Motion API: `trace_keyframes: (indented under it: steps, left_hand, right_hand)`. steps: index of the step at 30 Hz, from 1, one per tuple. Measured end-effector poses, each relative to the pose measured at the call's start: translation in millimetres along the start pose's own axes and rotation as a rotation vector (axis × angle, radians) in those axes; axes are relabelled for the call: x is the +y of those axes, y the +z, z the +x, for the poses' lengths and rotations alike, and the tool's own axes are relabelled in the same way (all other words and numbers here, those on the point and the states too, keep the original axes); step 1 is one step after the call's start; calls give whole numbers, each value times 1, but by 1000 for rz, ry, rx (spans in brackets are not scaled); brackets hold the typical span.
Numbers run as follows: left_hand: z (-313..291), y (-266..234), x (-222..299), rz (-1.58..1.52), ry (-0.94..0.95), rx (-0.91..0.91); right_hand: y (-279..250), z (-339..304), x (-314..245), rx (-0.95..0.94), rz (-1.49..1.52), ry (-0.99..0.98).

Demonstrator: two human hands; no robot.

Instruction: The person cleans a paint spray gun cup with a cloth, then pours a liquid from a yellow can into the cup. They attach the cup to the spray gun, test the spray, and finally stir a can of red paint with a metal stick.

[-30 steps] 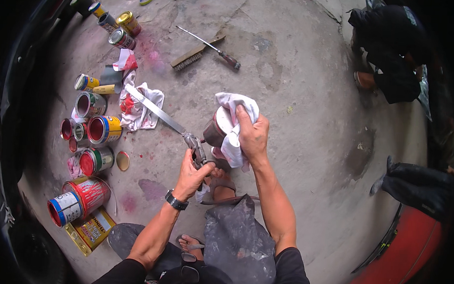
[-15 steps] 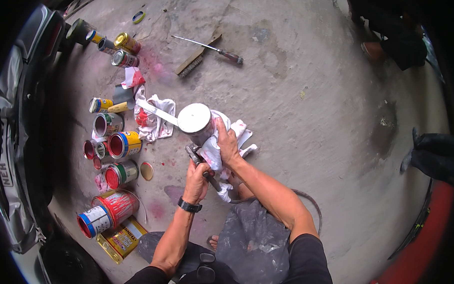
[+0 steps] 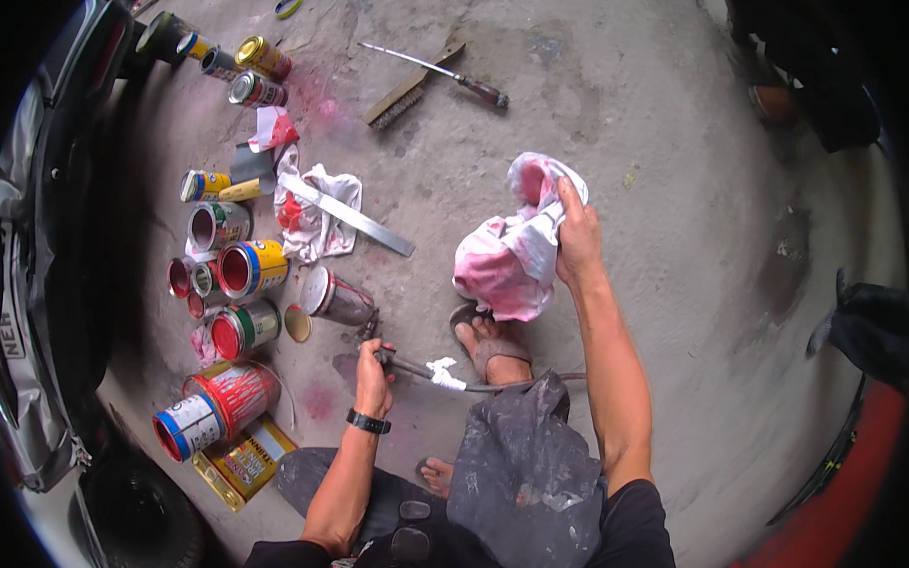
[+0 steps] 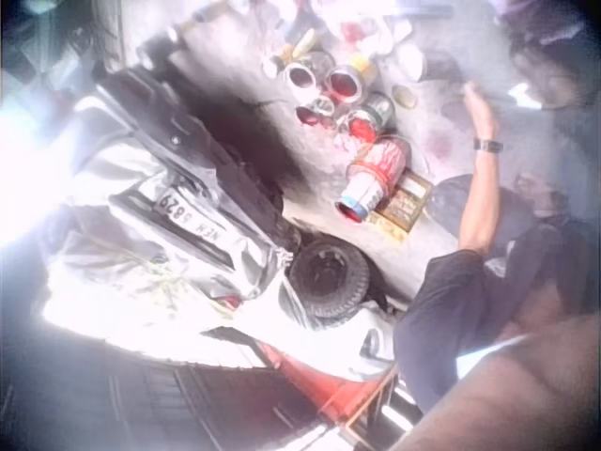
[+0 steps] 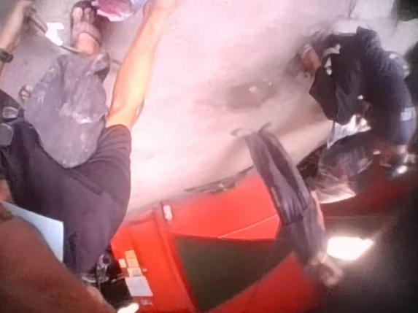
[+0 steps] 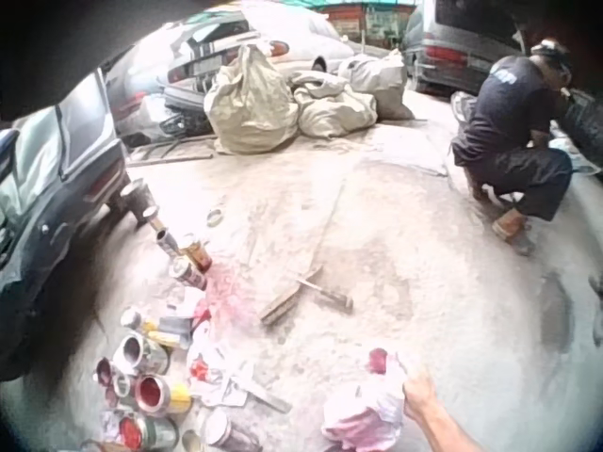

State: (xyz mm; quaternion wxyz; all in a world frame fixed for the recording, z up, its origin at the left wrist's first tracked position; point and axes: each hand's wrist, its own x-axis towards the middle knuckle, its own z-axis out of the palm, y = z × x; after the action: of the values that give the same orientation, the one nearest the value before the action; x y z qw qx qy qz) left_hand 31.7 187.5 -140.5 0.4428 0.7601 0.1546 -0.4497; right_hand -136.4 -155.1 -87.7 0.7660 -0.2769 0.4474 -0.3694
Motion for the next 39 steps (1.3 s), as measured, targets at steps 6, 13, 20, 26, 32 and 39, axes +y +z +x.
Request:
trace_keyframes:
  steps: [6, 13, 20, 26, 32, 39]
  left_hand:
    - [-14, 11, 40, 23, -192, -92]
    - [-24, 14, 56, 21, -223, -31]
    - [-30, -42, 83, 388, 756, 66]
    - [9, -49, 240, 1133, 920, -366]
    - [53, -28, 274, 1410, 584, -701]
    - [89, -19, 277, 1549, 625, -787]
  right_hand:
    - [-14, -2, -11, -166, 91, 44]
    - [8, -16, -11, -275, 466, 189]
    - [-10, -15, 0, -294, 451, 259]
    - [22, -34, -9, -310, 232, 287]
    - [21, -37, 3, -266, 24, 303]
    - [21, -41, 9, -344, -238, 359]
